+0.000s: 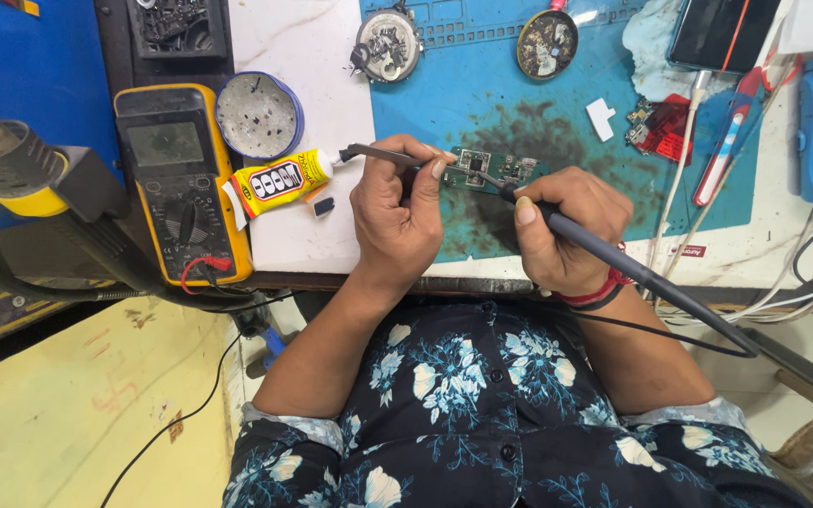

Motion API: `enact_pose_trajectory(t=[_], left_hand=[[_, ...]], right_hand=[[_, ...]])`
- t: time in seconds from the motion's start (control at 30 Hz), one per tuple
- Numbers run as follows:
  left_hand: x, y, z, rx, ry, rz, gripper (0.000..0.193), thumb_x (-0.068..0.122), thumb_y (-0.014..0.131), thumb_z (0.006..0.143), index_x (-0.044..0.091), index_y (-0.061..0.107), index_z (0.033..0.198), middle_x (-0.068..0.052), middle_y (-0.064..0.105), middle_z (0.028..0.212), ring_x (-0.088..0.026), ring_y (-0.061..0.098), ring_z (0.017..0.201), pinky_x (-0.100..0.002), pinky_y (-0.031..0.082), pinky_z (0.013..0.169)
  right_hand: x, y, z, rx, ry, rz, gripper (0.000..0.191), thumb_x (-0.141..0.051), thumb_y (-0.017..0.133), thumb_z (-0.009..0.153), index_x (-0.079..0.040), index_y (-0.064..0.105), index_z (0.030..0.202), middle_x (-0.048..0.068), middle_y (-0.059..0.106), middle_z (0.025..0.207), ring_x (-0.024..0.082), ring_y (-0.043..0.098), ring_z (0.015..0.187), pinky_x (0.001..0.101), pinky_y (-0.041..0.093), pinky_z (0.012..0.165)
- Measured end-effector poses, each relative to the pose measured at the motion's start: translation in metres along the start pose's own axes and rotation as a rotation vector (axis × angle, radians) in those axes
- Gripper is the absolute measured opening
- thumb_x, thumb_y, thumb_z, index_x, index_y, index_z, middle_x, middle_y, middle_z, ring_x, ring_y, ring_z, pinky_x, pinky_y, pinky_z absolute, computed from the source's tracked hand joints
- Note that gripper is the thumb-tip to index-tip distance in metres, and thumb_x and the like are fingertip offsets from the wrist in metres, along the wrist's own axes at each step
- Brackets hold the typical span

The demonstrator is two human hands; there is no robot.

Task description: The person solders components on a green circuit board at a repair workbench, holding the board with tweezers in one hand and a soldering iron in the other, repositioning the board and touching various points on it with the iron throughout the episode.

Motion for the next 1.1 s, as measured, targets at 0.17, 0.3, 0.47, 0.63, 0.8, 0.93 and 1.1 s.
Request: enact_pose_trajectory(t=[0.17, 0.3, 0.47, 0.63, 0.8, 0.93, 1.1], left_hand=[[0.0002, 0.0003, 0.0007, -0.001, 0.000, 0.013, 0.013, -0.002, 0.059, 0.109, 0.003, 0.050, 0.117, -0.007, 0.073, 0.102, -0.001, 0.054, 0.075, -0.019, 0.044, 0.065], [-0.0001, 0.0001, 0.0011, -0.001, 0.000, 0.003, 0.013, -0.002, 0.059, 0.109, 0.003, 0.050, 0.117, -0.007, 0.073, 0.102, -0.001, 0.054, 0.075, -0.019, 0.044, 0.066], [0.0004, 0.0003, 0.0016, -0.002, 0.008, 0.005, 0.013, -0.003, 0.059, 0.109, 0.002, 0.050, 0.117, -0.007, 0.073, 0.102, -0.001, 0.055, 0.076, -0.019, 0.045, 0.066], [0.0018, 0.0000, 0.0011, -0.007, 0.020, 0.017, 0.013, -0.003, 0.059, 0.109, 0.002, 0.050, 0.118, -0.008, 0.073, 0.103, -0.002, 0.059, 0.079, -0.019, 0.048, 0.068], [0.0016, 0.0010, 0.0008, 0.001, 0.018, 0.015, 0.013, -0.003, 0.059, 0.109, 0.002, 0.050, 0.118, -0.008, 0.073, 0.103, -0.002, 0.056, 0.077, -0.019, 0.045, 0.067], [0.0014, 0.0005, 0.0010, -0.001, 0.005, 0.016, 0.013, -0.002, 0.059, 0.109, 0.002, 0.050, 0.117, -0.007, 0.073, 0.102, -0.002, 0.055, 0.076, -0.019, 0.044, 0.066], [0.0022, 0.0012, 0.0008, 0.003, 0.002, 0.027, 0.013, -0.002, 0.059, 0.109, 0.003, 0.050, 0.117, -0.007, 0.073, 0.102, -0.002, 0.055, 0.076, -0.019, 0.045, 0.066]], right_hand=[[-0.0004, 0.0000, 0.0007, 0.006, -0.003, 0.009, 0.012, -0.011, 0.067, 0.101, -0.002, 0.063, 0.094, 0.011, 0.068, 0.085, 0.025, 0.065, 0.068, 0.0335, 0.048, 0.062], [-0.0001, 0.0007, 0.0007, 0.004, 0.000, 0.003, 0.012, -0.011, 0.067, 0.101, -0.001, 0.064, 0.094, 0.012, 0.067, 0.084, 0.027, 0.064, 0.070, 0.0335, 0.048, 0.062], [-0.0005, 0.0005, 0.0012, 0.005, -0.016, 0.020, 0.012, -0.011, 0.067, 0.101, -0.002, 0.062, 0.094, 0.011, 0.068, 0.085, 0.025, 0.065, 0.068, 0.0333, 0.049, 0.063], [-0.0005, 0.0016, 0.0005, 0.004, -0.010, 0.004, 0.011, -0.011, 0.068, 0.100, -0.002, 0.063, 0.094, 0.011, 0.066, 0.083, 0.026, 0.064, 0.070, 0.0336, 0.048, 0.061], [0.0004, -0.0003, 0.0004, 0.008, 0.001, 0.009, 0.012, -0.011, 0.068, 0.100, -0.002, 0.063, 0.094, 0.011, 0.067, 0.083, 0.026, 0.064, 0.070, 0.0333, 0.047, 0.061], [0.0002, -0.0003, 0.0005, 0.008, -0.002, 0.016, 0.012, -0.011, 0.067, 0.100, -0.002, 0.063, 0.095, 0.011, 0.067, 0.084, 0.025, 0.064, 0.066, 0.0334, 0.048, 0.062], [0.0005, -0.0010, 0.0001, 0.008, -0.004, 0.014, 0.012, -0.011, 0.067, 0.101, -0.002, 0.063, 0.095, 0.011, 0.068, 0.085, 0.025, 0.065, 0.067, 0.0334, 0.049, 0.062]])
Point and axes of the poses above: each hand's wrist, its own z-axis towards the middle knuckle, its own y-axis out of the palm, x = y × z, the point moved 10 cm from there along z, towards the middle knuckle
